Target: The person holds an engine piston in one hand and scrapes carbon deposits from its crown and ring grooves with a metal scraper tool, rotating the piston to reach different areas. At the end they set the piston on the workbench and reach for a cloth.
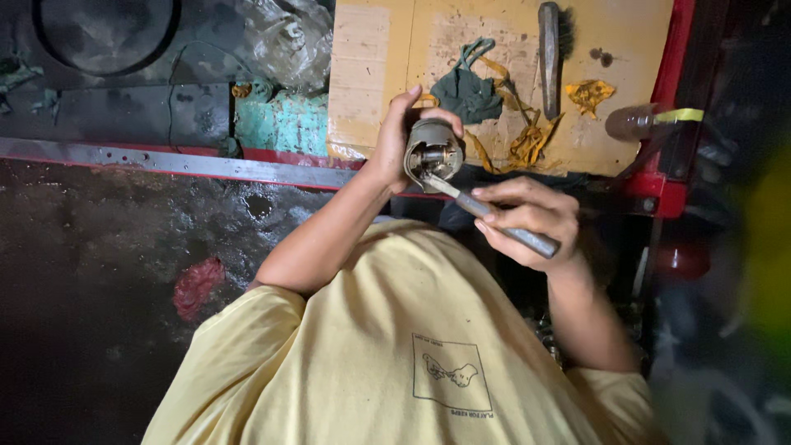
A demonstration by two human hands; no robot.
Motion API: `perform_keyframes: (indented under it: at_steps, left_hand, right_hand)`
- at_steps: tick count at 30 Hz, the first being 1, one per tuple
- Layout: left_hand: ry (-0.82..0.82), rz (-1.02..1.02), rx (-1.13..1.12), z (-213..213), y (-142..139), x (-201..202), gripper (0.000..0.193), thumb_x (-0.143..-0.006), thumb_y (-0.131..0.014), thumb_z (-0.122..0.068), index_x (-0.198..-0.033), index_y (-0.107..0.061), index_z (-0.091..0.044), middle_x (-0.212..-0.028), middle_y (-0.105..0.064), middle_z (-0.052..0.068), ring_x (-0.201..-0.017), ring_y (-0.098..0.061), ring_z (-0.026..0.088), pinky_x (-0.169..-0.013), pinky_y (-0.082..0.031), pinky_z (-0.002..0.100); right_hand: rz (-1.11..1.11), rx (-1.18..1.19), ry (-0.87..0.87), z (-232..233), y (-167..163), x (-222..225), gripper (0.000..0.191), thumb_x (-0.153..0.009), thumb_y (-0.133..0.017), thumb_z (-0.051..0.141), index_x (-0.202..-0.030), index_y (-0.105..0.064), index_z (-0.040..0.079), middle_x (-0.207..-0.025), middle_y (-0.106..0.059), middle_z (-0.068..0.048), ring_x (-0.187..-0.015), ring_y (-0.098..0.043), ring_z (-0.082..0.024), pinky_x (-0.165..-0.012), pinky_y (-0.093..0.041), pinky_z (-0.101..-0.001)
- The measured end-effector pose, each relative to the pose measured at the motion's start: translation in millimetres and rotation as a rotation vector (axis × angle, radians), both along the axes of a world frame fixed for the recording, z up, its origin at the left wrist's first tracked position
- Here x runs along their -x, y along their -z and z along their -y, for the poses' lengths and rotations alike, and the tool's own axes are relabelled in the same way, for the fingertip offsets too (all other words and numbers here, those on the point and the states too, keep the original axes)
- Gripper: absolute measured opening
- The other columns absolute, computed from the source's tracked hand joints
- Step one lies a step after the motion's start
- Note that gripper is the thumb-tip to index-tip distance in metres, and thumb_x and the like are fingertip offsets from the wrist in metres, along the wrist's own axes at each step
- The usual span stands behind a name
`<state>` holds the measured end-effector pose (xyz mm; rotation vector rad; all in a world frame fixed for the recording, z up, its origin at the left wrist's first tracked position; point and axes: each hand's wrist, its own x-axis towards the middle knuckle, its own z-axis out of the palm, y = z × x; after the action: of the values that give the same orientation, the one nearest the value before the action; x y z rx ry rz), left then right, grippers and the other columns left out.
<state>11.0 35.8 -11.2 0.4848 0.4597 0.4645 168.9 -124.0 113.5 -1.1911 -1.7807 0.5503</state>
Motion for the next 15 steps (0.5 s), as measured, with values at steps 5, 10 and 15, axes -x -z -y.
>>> perform_keyframes:
  at_steps: [5,10,15]
  left_hand:
    - [0.011,0.004,0.016,-3.3,-0.1,0.9,0.076,-0.097,-0.034,-0.064,-0.091,-0.070,0.003,-0.085,-0.072,0.018,-0.075,-0.070,0.026,-0.073,-0.058,0.037]
    - [0.006,0.005,-0.038,-0.4,2.8,-1.2,0.076,-0.098,-0.035,-0.064,-0.092,-0.071,0.003,-0.088,-0.072,0.016,-0.077,-0.069,0.025,-0.075,-0.058,0.035]
    - [-0.001,-0.017,-0.043,1.5,5.9,-2.6,0.076,-0.098,-0.036,-0.064,-0.092,-0.070,0.003,-0.088,-0.071,0.015,-0.079,-0.068,0.024,-0.076,-0.057,0.035]
  right_hand:
    - [-0.028,-0.025,-0.014,-1.7,0.6,3.3,0.027,-0.077,-0.084,-0.006,-0.092,-0.064,0.006,-0.109,-0.072,-0.020,-0.098,-0.076,-0.032,-0.085,-0.064,-0.0393]
    - [-0.020,-0.034,-0.012,-4.1,0.3,5.6,0.025,-0.079,-0.083,-0.006,-0.092,-0.064,0.004,-0.109,-0.072,-0.022,-0.096,-0.076,-0.031,-0.081,-0.062,-0.0368]
    - [-0.003,-0.011,-0.029,-4.5,-3.7,4.9,0.025,-0.077,-0.084,-0.005,-0.088,-0.064,0.005,-0.107,-0.073,-0.020,-0.092,-0.076,-0.031,-0.081,-0.063,-0.0376]
